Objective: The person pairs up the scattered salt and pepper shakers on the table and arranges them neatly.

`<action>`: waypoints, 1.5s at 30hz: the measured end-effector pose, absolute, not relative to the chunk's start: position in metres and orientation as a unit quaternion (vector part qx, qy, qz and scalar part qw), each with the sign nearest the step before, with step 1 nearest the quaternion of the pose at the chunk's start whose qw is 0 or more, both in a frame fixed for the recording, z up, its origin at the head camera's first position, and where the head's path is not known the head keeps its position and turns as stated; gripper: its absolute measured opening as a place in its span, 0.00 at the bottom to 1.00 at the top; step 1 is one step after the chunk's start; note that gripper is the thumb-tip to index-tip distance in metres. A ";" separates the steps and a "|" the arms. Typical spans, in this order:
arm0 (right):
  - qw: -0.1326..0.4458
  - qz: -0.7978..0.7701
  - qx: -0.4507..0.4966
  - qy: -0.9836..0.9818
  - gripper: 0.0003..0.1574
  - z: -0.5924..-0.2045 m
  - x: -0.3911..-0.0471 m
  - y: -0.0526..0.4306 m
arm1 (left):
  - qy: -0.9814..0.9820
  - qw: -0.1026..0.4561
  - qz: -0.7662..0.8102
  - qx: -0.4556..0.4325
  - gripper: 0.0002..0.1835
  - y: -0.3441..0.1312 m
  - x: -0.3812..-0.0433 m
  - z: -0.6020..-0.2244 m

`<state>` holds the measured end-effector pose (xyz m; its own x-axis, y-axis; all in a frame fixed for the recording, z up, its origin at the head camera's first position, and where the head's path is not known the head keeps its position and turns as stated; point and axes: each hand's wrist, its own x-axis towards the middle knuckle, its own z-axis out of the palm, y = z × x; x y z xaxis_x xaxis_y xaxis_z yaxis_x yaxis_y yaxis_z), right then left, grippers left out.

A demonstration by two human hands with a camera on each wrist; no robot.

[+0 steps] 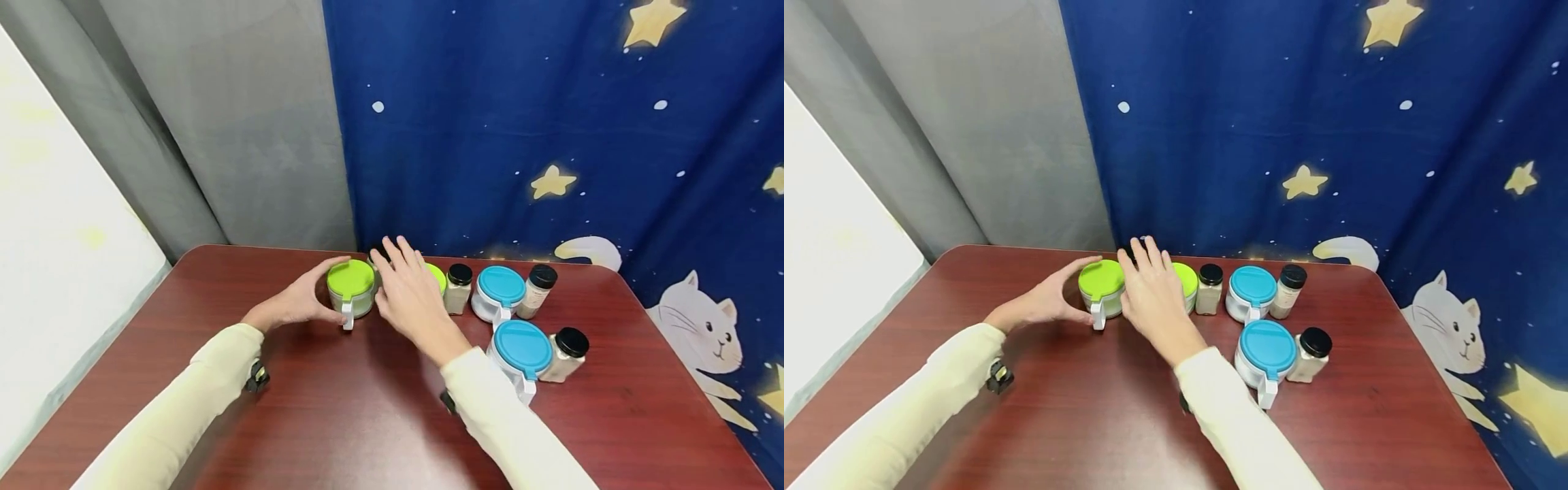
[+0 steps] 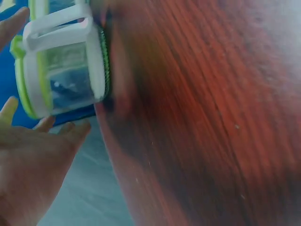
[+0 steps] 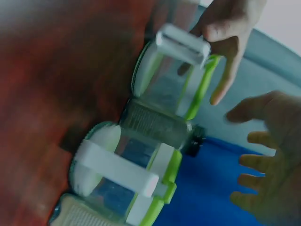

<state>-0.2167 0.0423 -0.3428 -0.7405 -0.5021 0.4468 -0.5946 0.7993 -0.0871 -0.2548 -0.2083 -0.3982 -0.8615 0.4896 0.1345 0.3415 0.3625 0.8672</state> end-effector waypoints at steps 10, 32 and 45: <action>0.064 0.072 0.237 -0.967 0.43 -0.354 -0.270 0.026 | 0.863 0.016 0.444 0.241 0.53 -0.192 -0.261 -0.404; 0.040 0.248 0.309 -0.917 0.41 -0.342 -0.262 0.037 | 0.880 -0.041 0.422 0.213 0.54 -0.213 -0.234 -0.398; 0.070 0.285 0.307 -0.905 0.40 -0.338 -0.203 0.051 | 0.876 -0.054 0.423 0.227 0.53 -0.201 -0.172 -0.387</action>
